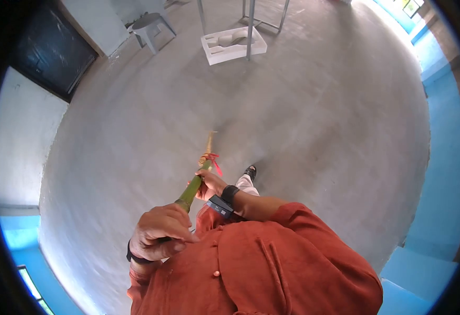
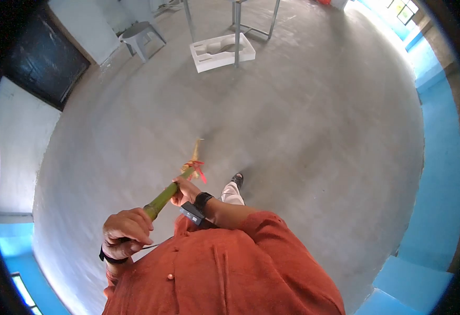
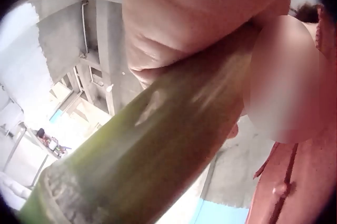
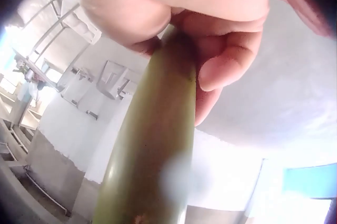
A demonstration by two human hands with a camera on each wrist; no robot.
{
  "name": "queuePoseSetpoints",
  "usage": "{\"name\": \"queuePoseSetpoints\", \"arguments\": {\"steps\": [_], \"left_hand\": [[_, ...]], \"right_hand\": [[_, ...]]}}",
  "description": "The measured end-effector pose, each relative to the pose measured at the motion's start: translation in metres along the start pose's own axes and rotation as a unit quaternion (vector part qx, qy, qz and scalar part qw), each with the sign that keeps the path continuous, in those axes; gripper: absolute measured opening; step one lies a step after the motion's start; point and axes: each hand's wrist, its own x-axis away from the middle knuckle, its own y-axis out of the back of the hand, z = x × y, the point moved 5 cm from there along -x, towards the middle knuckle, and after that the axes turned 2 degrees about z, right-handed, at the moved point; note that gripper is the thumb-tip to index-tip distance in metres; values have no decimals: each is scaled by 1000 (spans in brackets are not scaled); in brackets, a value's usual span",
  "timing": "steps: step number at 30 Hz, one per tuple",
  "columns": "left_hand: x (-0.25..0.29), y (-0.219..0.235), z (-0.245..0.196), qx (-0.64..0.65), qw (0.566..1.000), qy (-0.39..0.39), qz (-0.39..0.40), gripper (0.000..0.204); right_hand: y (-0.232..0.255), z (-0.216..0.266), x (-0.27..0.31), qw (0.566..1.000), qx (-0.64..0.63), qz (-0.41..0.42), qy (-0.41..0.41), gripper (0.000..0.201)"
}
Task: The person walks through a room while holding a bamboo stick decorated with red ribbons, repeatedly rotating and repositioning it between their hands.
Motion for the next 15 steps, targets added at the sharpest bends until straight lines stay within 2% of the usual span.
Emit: {"name": "queuePoseSetpoints", "arguments": {"steps": [3,5,6,7,8,9,10,12,15], "left_hand": [[-21,40,19,75,997,-21,-18,20],[-44,60,45,112,990,-37,-74,24],[-55,70,64,137,984,-34,-109,22],[-65,76,76,145,980,-4,-135,21],[-76,82,86,151,975,24,-158,20],[-78,84,88,153,976,24,-150,20],[-80,88,90,162,974,6,-156,19],[-92,91,92,178,972,-3,-156,19],[-121,90,56,121,987,-81,-69,18]], "right_hand": [[1,42,7,1000,-3,7,26,17],[7,95,23,991,-30,-47,123,15],[10,120,30,982,-44,-72,171,14],[11,138,35,981,-49,-72,176,14],[16,159,43,973,-42,-108,199,14],[20,171,47,963,-36,-145,222,15],[16,181,50,962,-43,-145,228,15],[-2,192,67,962,-60,-105,246,16],[-28,197,72,971,-70,-36,227,19]]}}
